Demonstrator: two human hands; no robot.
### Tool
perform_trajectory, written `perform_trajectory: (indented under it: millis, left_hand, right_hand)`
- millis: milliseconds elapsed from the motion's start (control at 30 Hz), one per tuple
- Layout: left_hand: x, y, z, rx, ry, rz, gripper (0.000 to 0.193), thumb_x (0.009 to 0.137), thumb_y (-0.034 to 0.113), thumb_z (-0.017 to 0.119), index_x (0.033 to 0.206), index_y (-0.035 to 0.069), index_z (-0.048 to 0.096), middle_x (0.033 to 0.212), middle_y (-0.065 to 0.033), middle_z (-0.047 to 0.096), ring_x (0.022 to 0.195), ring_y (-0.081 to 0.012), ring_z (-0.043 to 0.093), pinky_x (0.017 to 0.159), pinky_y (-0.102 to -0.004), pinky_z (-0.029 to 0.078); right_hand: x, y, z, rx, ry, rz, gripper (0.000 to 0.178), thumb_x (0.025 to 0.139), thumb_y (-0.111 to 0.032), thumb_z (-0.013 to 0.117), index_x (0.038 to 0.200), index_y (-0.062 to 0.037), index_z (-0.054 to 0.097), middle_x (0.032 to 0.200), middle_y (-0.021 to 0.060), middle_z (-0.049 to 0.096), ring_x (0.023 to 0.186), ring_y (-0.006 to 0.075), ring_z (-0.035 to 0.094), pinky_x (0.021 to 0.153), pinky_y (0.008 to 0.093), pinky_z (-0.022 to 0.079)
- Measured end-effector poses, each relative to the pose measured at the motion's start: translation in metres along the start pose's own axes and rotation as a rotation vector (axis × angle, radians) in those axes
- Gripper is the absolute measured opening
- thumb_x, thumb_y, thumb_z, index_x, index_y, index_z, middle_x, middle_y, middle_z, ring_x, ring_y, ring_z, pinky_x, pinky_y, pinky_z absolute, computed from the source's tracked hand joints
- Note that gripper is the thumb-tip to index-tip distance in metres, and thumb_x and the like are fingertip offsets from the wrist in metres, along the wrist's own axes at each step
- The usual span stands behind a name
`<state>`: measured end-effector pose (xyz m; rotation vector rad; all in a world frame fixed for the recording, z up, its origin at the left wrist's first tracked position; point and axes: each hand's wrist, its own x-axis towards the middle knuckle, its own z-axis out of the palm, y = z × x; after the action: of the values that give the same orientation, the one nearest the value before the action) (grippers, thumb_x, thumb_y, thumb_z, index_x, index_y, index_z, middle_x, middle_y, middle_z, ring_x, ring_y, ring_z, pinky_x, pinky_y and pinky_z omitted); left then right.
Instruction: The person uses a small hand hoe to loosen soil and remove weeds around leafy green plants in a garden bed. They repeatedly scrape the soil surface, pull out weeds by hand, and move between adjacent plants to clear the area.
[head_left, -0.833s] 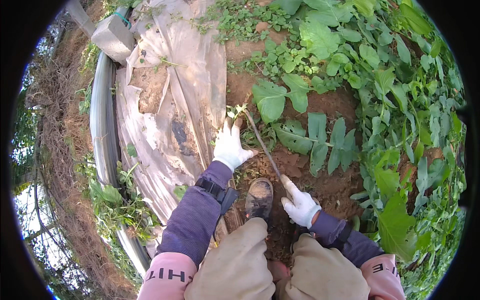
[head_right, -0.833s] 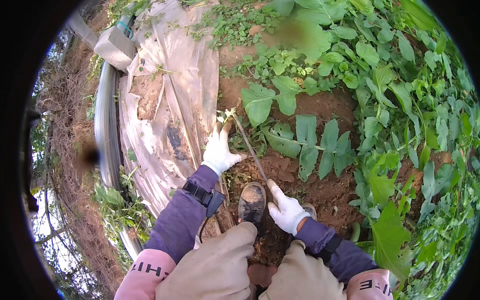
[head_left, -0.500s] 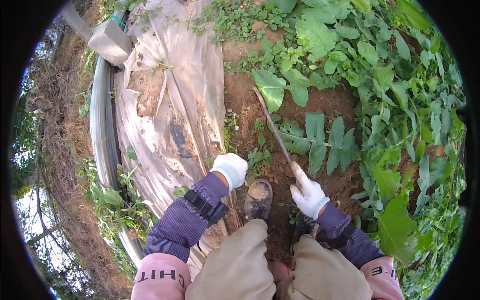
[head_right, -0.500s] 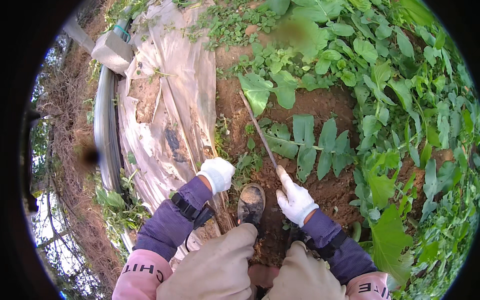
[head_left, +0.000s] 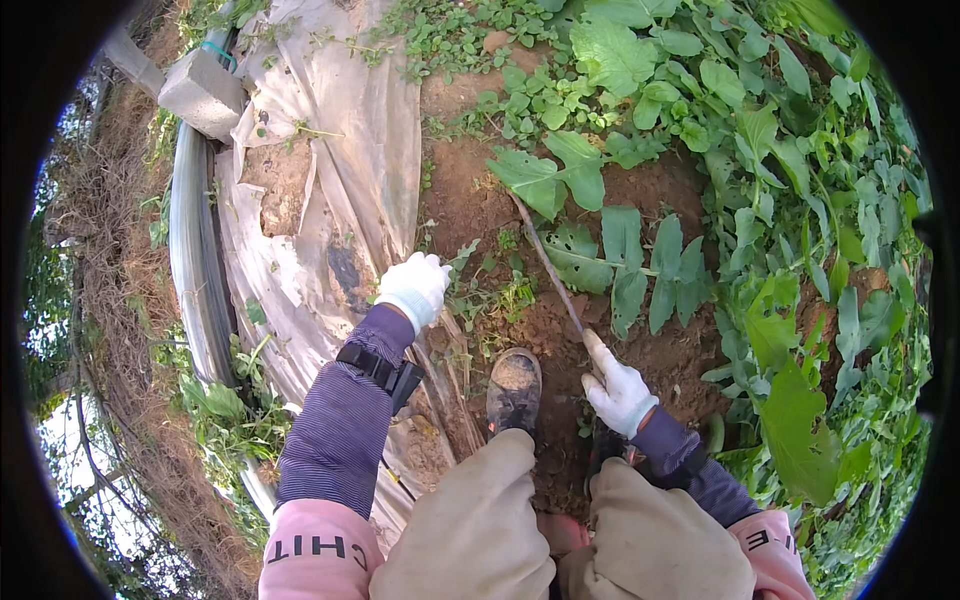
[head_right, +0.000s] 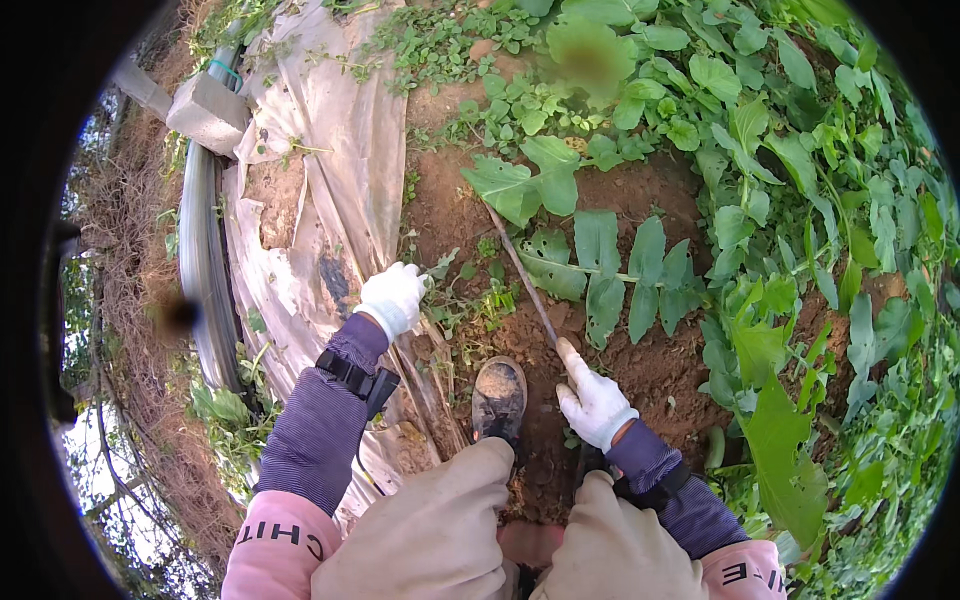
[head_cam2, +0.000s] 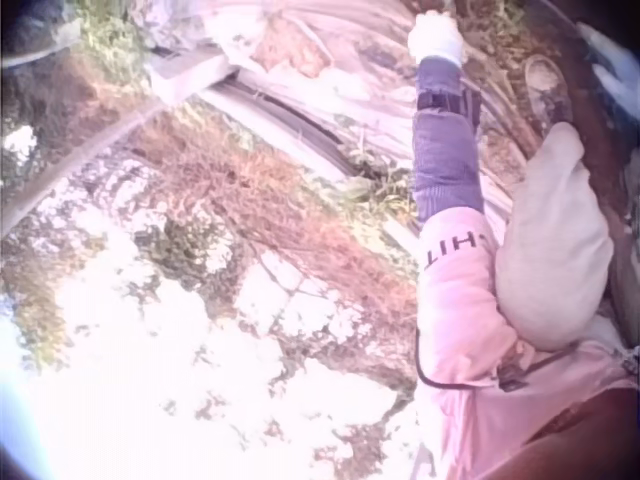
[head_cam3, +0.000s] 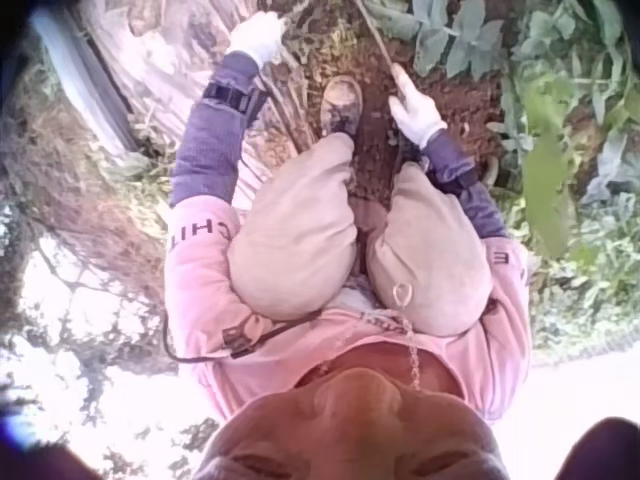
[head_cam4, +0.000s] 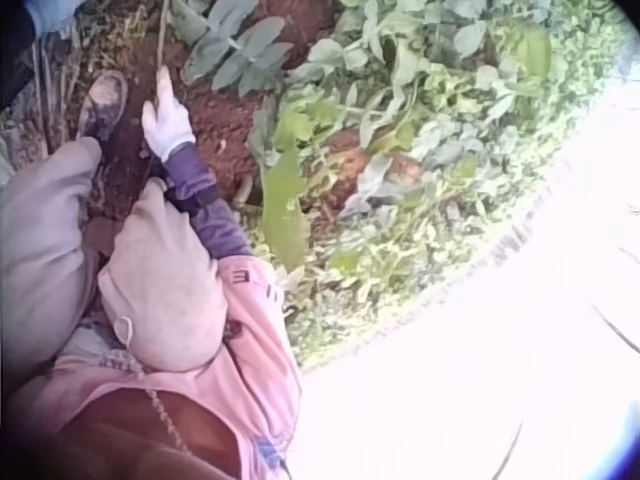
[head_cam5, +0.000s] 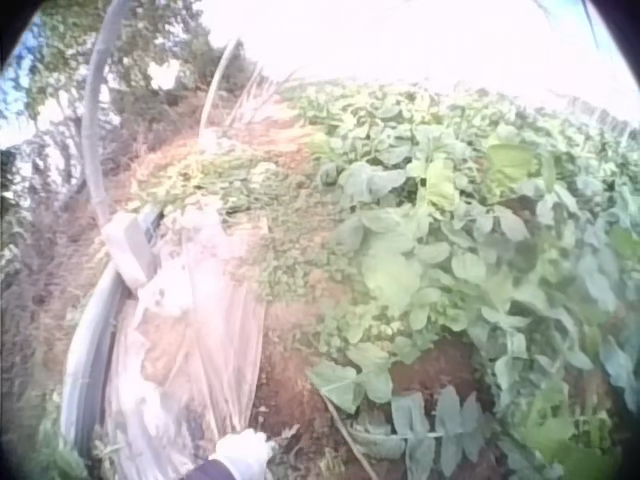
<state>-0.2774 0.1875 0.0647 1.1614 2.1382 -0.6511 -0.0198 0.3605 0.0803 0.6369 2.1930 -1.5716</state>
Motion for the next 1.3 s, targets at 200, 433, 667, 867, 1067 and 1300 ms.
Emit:
perform_trajectory:
  millis: [200,433,667,867,1067,1300]
  left_hand:
    - [-0.01,0.061,-0.015,-0.223,0.147,0.138,0.065,0.067,0.017,0.069,0.125,0.014,0.039,0.12,-0.011,0.043,0.107,-0.0282,0.047,0.078,-0.0412,0.049]
    - [0.016,0.069,0.044,-0.521,0.36,0.042,0.043,0.065,0.015,0.067,0.107,0.009,0.057,0.108,-0.0119,0.051,0.102,-0.029,0.052,0.081,-0.036,0.048]
    - [0.03,0.02,-0.015,-0.422,0.393,-0.191,0.034,0.074,0.013,0.056,0.107,0.012,0.055,0.102,-0.0162,0.053,0.091,-0.032,0.057,0.078,-0.0404,0.048]
    - [0.072,0.045,-0.021,-0.444,0.175,-0.044,0.036,0.072,0.029,0.062,0.095,0.003,0.063,0.103,-0.0185,0.059,0.094,-0.0324,0.058,0.083,-0.0375,0.047]
    - [0.012,0.003,0.01,-0.626,0.335,-0.168,0.043,0.064,0.028,0.068,0.099,0.004,0.062,0.101,-0.0191,0.057,0.089,-0.0327,0.058,0.08,-0.0375,0.047]
    - [-0.009,0.043,0.046,-0.451,0.184,-0.089,0.041,0.065,0.007,0.062,0.105,0.009,0.051,0.118,-0.0157,0.048,0.11,-0.0346,0.047,0.084,-0.0403,0.047]
  right_hand:
    - [0.005,0.02,0.01,0.074,0.09,-0.151,0.06,0.082,-0.011,0.051,0.137,-0.0068,0.026,0.107,0.0237,0.056,0.09,0.0363,0.058,0.079,0.0355,0.046]
    - [-0.001,-0.003,-0.006,0.029,-0.039,0.102,0.061,0.082,-0.01,0.052,0.137,-0.0053,0.027,0.11,0.0238,0.055,0.093,0.0327,0.059,0.08,0.0347,0.046]
    - [0.008,0.034,0.013,0.036,0.318,-0.193,0.059,0.082,-0.01,0.052,0.136,-0.0079,0.029,0.092,0.0206,0.058,0.079,0.0299,0.06,0.073,0.0318,0.046]
    - [0.008,0.019,0.007,0.041,0.266,-0.13,0.059,0.082,-0.01,0.052,0.136,-0.0074,0.028,0.094,0.0214,0.057,0.083,0.031,0.059,0.075,0.0322,0.046]
    - [0.002,0.021,0.008,0.173,0.155,-0.067,0.059,0.082,-0.009,0.05,0.136,-0.0034,0.027,0.122,0.0257,0.048,0.111,0.033,0.051,0.091,0.0331,0.042]
    - [0.005,0.024,0.013,0.152,0.149,-0.056,0.059,0.083,-0.009,0.05,0.136,-0.0035,0.026,0.122,0.0251,0.049,0.112,0.0324,0.051,0.091,0.0334,0.041]
